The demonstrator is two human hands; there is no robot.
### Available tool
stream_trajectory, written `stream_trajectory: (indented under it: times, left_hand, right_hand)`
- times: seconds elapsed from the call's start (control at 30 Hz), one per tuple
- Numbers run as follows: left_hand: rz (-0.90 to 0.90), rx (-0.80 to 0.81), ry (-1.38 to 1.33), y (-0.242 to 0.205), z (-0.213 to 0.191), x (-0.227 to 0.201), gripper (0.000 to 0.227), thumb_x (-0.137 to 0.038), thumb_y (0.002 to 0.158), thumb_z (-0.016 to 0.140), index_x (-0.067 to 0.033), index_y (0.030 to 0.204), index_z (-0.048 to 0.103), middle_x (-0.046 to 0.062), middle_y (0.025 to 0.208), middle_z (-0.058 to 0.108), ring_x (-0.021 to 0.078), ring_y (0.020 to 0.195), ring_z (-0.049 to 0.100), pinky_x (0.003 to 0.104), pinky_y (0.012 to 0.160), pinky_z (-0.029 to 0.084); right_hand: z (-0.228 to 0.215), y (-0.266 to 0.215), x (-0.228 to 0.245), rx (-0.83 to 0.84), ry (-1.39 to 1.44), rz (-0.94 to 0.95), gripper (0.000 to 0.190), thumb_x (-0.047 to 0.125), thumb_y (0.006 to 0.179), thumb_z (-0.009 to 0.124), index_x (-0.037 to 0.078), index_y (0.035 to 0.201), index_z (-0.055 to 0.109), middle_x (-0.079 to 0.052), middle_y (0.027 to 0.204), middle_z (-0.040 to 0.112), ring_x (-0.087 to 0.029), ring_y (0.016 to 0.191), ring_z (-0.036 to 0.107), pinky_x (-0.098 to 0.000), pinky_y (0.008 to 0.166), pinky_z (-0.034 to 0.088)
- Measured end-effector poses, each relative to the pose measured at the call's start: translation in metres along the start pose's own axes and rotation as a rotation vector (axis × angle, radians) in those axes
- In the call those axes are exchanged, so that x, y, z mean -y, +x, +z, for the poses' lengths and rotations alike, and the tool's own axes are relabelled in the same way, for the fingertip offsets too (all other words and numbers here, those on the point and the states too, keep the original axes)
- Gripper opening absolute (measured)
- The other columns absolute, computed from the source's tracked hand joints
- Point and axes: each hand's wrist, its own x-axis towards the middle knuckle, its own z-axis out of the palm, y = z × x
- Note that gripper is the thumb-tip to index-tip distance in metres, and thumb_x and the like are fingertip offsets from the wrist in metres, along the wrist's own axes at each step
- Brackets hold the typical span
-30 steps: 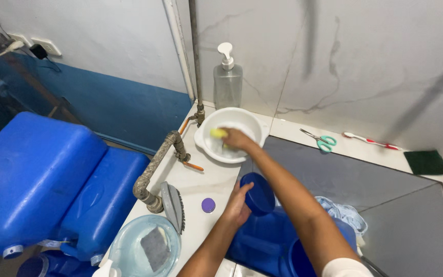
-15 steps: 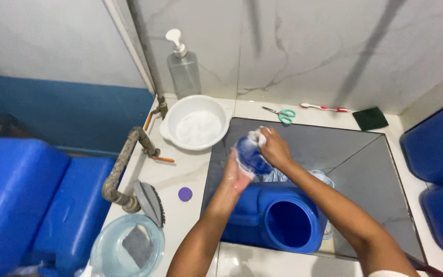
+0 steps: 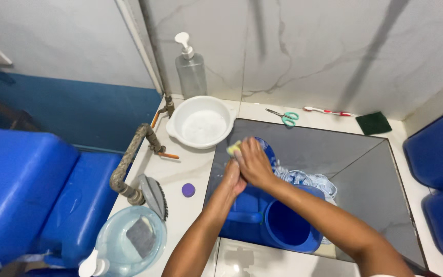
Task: The person scrubs the exterior of a large blue plastic container with a yellow sponge, rinses it under a tap, and secures the cap. The person then uses scissors to cut a label off the container before scrubbing and rinsing it again.
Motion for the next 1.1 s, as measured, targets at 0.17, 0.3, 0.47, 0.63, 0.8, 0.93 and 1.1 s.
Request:
stream_trajectory:
  times: [0.17,0.3,0.47,0.63,0.8,0.93,1.1]
  left_hand:
    - [0.321,-0.096,1.396,-0.07,-0.019,-0.054,0.039,-0.036,0.111,0.044,-0.008,0.127,0.065,0.019,0.121,0.071,0.0362,0.116,0.064,0.047,0.099,0.049]
    - [0.411,-0.263,2.088,-0.096,-0.055,-0.076,0.032,-0.028,0.104,0.049,-0.0052,0.105,0.072,0.017,0.111,0.074,0.0352,0.108,0.07,0.05,0.091,0.054]
    - [0.475,-0.4,2.171,-0.078,-0.089,-0.087,0.037,-0.037,0.092,0.059,-0.0035,0.098,0.075,0.021,0.105,0.073,0.0383,0.105,0.068,0.053,0.087,0.053]
    - [0.755,-0.615,1.904,0.026,-0.084,-0.158,0.036,-0.027,0.103,0.051,-0.0066,0.084,0.074,0.022,0.088,0.073,0.0415,0.082,0.072,0.054,0.078,0.057]
    - [0.896,-0.863,2.151,0.132,-0.102,-0.251,0.03,-0.017,0.1,0.058,0.0067,0.116,0.064,0.025,0.113,0.065,0.0418,0.115,0.06,0.053,0.104,0.045]
    - [0.287,-0.873,1.804,0.179,-0.133,-0.27,0.04,-0.023,0.101,0.059,0.008,0.127,0.056,0.029,0.126,0.058,0.0456,0.126,0.053,0.056,0.11,0.041]
    - [0.367,-0.928,1.589,0.189,-0.154,-0.264,0.057,-0.03,0.102,0.06,0.0097,0.14,0.046,0.034,0.142,0.049,0.0502,0.139,0.043,0.06,0.117,0.037]
  right_hand:
    - [0.025,0.07,0.002,0.038,0.203,0.083,0.028,0.028,0.101,0.057,0.005,0.113,0.067,-0.02,0.111,0.059,-0.039,0.107,0.056,-0.0477,0.098,0.044]
    - [0.063,0.109,0.002,0.346,-0.024,-0.146,0.039,0.042,0.087,0.069,0.008,0.106,0.072,-0.019,0.109,0.065,-0.038,0.101,0.06,-0.0487,0.089,0.049]
    - [0.113,0.121,0.011,0.648,-0.447,-0.302,0.024,0.021,0.081,0.066,0.018,0.104,0.074,-0.012,0.098,0.073,-0.034,0.092,0.071,-0.0486,0.075,0.056]
    - [0.1,0.093,-0.022,0.581,-0.43,-0.427,0.019,0.018,0.077,0.066,0.019,0.094,0.075,-0.011,0.084,0.074,-0.035,0.077,0.073,-0.0482,0.063,0.057]
    - [0.021,0.048,-0.056,0.643,-0.577,-0.378,0.011,0.017,0.084,0.064,0.017,0.089,0.074,-0.01,0.084,0.073,-0.033,0.079,0.073,-0.0478,0.064,0.056]
    - [-0.031,0.019,-0.073,0.645,-0.627,-0.276,0.011,0.017,0.083,0.064,0.016,0.089,0.074,-0.01,0.085,0.073,-0.032,0.081,0.072,-0.0472,0.068,0.055]
    - [-0.08,-0.015,-0.086,0.579,-0.616,-0.132,0.016,0.013,0.079,0.066,0.016,0.091,0.075,-0.009,0.084,0.073,-0.031,0.081,0.072,-0.0466,0.069,0.055]
